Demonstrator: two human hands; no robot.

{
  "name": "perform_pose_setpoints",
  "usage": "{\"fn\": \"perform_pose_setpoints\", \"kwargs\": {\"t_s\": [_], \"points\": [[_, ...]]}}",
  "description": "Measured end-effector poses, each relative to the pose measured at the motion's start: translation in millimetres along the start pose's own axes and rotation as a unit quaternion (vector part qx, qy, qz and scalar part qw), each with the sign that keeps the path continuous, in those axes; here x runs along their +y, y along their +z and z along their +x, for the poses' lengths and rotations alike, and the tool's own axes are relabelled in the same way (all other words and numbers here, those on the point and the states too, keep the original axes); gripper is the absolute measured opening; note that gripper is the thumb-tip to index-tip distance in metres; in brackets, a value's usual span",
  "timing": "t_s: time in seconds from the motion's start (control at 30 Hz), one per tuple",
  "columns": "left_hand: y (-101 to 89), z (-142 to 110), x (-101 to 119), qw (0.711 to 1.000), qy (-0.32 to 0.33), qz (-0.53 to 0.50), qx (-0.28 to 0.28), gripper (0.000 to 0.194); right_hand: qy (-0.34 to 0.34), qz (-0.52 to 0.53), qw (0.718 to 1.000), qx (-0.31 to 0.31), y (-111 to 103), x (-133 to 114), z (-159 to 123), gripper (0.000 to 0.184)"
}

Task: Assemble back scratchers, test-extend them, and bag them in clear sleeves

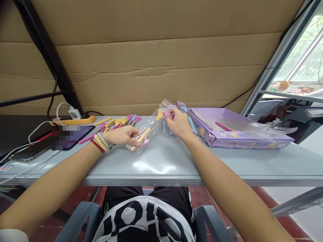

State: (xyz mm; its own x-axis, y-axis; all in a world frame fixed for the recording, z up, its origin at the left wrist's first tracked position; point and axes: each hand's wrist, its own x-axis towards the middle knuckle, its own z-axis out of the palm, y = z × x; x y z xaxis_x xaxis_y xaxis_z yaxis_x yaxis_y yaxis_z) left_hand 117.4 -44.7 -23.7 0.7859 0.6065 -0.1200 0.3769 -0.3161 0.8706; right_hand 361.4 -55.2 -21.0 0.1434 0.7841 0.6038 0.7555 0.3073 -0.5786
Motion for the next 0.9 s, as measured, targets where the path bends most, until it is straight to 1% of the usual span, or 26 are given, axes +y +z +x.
{"fn": "perform_pose_setpoints", "kwargs": {"t_s": [0.1,0.2,0.33,0.4,0.47,0.57,0.77,0.9], "points": [[-1.8,-0.4,-2.1,0.999,0.001,-0.002,-0.041,0.032,-0.025,-0.005,0.999,0.036,0.7,2.4,1.9,0.020],[-1.5,-1.6,-2.6,0.997,-0.014,-0.023,-0.066,0.031,-0.028,-0.025,0.998,0.049,1.0,6.9,5.3,0.023],[-0.1,-2.9,-2.2,0.993,-0.040,-0.049,-0.102,0.034,-0.056,-0.078,0.993,0.065,2.5,16.8,9.9,0.019],[0.3,-3.2,-1.7,0.992,-0.038,-0.046,-0.109,0.033,-0.072,-0.095,0.991,0.068,3.7,21.8,11.4,0.015],[0.7,-3.4,-0.9,0.992,-0.036,-0.040,-0.110,0.032,-0.073,-0.104,0.990,0.065,4.7,25.7,12.8,0.014],[1.3,-3.6,0.7,0.993,-0.038,-0.029,-0.109,0.033,-0.065,-0.108,0.990,0.059,5.5,29.7,14.8,0.013],[2.6,-4.4,4.3,0.993,-0.045,-0.020,-0.109,0.033,-0.008,-0.076,0.996,0.047,5.4,33.1,16.0,0.010],[2.5,-5.2,5.6,0.994,-0.047,-0.003,-0.097,0.033,0.014,-0.076,0.996,0.049,4.8,33.7,15.8,0.007]]}}
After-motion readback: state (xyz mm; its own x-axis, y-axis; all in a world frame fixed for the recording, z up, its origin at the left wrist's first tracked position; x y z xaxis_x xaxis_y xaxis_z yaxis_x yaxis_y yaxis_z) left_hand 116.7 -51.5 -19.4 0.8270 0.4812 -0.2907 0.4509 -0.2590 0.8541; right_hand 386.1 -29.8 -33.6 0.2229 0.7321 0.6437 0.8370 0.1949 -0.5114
